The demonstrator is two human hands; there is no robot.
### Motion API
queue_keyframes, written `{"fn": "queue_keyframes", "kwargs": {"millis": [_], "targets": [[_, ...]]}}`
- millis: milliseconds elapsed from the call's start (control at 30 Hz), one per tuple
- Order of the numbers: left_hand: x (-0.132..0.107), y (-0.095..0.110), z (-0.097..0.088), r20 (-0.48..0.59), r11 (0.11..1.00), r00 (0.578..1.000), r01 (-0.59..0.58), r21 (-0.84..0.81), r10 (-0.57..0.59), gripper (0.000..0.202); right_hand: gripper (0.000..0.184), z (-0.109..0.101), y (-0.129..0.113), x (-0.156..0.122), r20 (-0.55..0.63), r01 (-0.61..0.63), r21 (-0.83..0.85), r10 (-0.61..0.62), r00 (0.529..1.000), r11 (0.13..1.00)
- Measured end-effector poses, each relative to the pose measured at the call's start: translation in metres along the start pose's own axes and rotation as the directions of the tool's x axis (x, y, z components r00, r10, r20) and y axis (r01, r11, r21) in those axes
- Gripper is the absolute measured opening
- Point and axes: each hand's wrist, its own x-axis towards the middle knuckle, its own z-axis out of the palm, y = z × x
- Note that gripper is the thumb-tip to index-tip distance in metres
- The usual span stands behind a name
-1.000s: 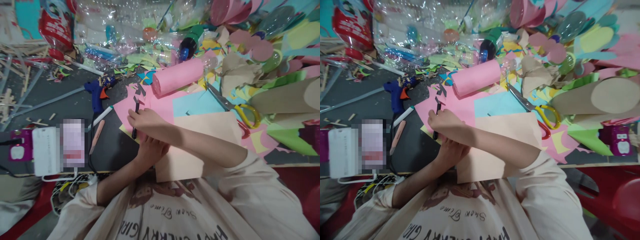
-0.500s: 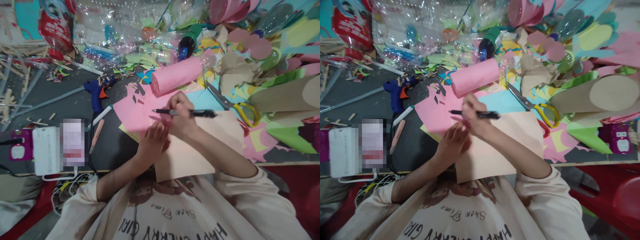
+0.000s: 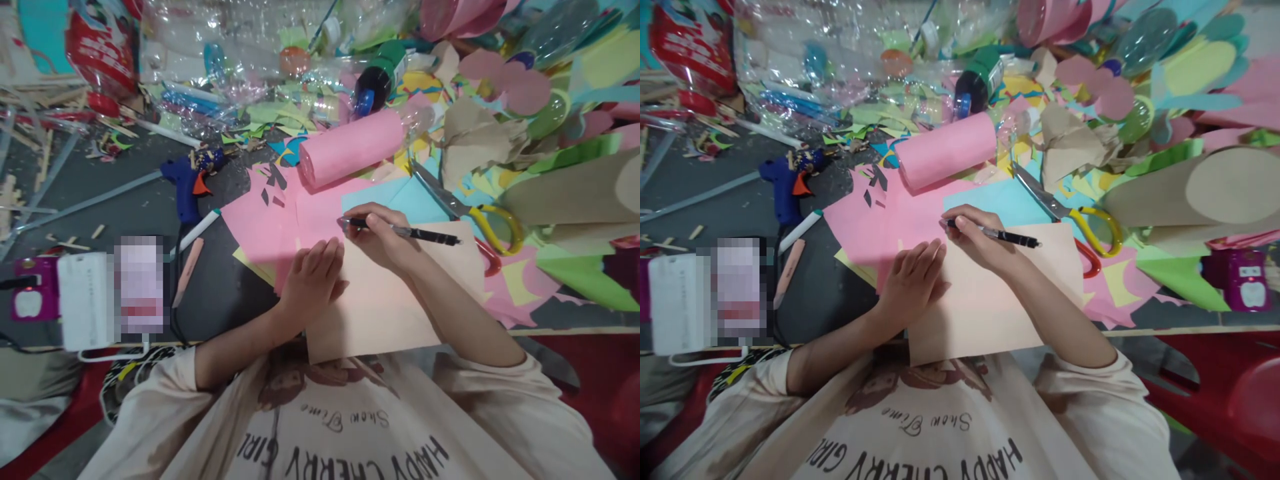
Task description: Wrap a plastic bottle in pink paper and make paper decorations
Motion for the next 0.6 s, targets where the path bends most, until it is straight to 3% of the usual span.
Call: {"fn": "queue_keyframes", "kwargs": {"millis": [100, 233, 333, 600], "targets": [[-0.0012, 0.0008, 0.0014, 0.017, 1.0, 1.0, 0.024, -0.018, -0.024, 0.054, 0.034, -0.0039, -0.0062, 0.0012, -0.027, -0.016, -0.209, 0.011, 1.0, 0.978], [-0.0015, 0.0013, 0.0028, -0.024, 0.999, 0.999, 0.023, -0.043, -0.024, 0.055, 0.021, -0.0027, -0.0079, -0.0002, -0.112, -0.014, -0.277, -0.018, 0.994, 0.961], [-0.0018, 0.0013, 0.0033, -0.05, 0.999, 0.999, 0.02, -0.031, -0.022, 0.054, 0.024, -0.0024, -0.0061, -0.0004, -0.176, -0.017, -0.302, -0.038, 0.984, 0.953], [-0.0033, 0.0012, 0.0016, 0.007, 0.998, 0.999, 0.049, -0.04, -0.049, 0.056, 0.034, -0.0028, -0.0069, 0.0022, -0.168, -0.014, -0.431, -0.065, 0.984, 0.902]]}}
